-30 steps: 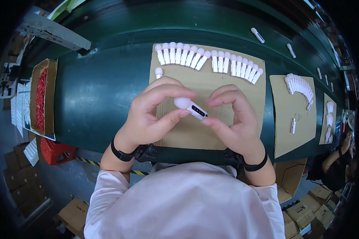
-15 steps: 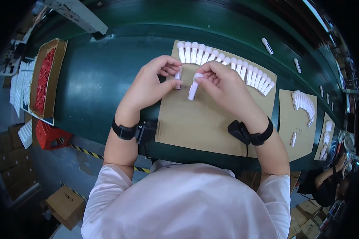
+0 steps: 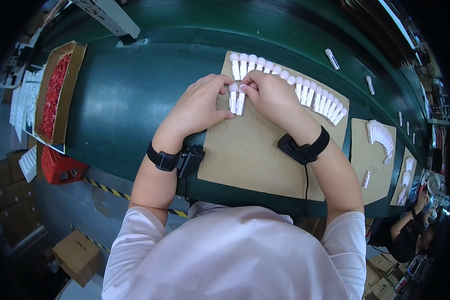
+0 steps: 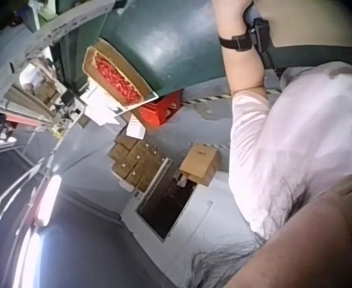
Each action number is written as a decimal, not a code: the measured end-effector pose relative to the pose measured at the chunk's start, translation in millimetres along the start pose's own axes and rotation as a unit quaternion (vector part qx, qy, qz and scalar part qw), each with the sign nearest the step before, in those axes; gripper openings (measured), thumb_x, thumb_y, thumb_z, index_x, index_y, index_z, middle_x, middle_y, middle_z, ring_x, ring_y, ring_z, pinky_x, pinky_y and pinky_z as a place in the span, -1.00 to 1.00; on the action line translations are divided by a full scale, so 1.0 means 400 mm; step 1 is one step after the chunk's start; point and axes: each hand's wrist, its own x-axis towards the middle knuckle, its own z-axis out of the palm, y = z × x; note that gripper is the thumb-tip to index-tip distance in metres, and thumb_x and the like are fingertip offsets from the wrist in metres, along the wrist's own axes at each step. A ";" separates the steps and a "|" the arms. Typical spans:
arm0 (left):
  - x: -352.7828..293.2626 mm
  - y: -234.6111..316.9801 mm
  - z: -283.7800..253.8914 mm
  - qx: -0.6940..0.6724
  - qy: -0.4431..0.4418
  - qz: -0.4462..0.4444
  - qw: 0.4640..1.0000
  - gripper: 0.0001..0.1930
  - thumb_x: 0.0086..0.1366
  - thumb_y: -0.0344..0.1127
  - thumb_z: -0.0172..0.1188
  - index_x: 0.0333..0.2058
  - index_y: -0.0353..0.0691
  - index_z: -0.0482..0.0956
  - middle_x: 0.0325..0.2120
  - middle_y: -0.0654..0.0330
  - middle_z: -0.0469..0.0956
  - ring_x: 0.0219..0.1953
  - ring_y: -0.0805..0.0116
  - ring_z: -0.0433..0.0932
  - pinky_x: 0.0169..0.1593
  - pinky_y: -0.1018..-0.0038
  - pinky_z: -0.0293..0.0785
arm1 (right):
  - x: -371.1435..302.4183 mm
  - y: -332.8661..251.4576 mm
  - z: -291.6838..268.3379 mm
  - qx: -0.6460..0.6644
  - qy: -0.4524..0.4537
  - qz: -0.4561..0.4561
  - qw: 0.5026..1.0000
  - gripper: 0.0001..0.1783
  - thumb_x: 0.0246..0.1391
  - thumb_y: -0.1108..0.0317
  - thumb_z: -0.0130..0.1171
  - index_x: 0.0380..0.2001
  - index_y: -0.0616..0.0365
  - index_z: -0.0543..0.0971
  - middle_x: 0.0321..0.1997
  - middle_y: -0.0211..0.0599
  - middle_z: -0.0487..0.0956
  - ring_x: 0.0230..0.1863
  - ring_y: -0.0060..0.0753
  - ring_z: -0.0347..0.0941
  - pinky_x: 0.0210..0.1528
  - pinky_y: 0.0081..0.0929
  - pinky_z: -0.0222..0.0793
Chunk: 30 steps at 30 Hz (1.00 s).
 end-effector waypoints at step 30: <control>-0.019 0.065 0.003 -0.054 0.072 -0.008 0.996 -0.48 0.02 -0.27 0.43 -0.07 -0.24 0.43 -0.27 0.14 0.50 -0.23 0.27 0.50 -0.12 0.41 0.41 | 0.001 0.156 -0.236 0.077 0.122 0.017 0.989 -0.82 0.02 0.44 0.28 -0.31 0.23 0.52 -0.41 -0.35 0.52 -0.35 -0.52 0.42 -0.23 -0.60 0.36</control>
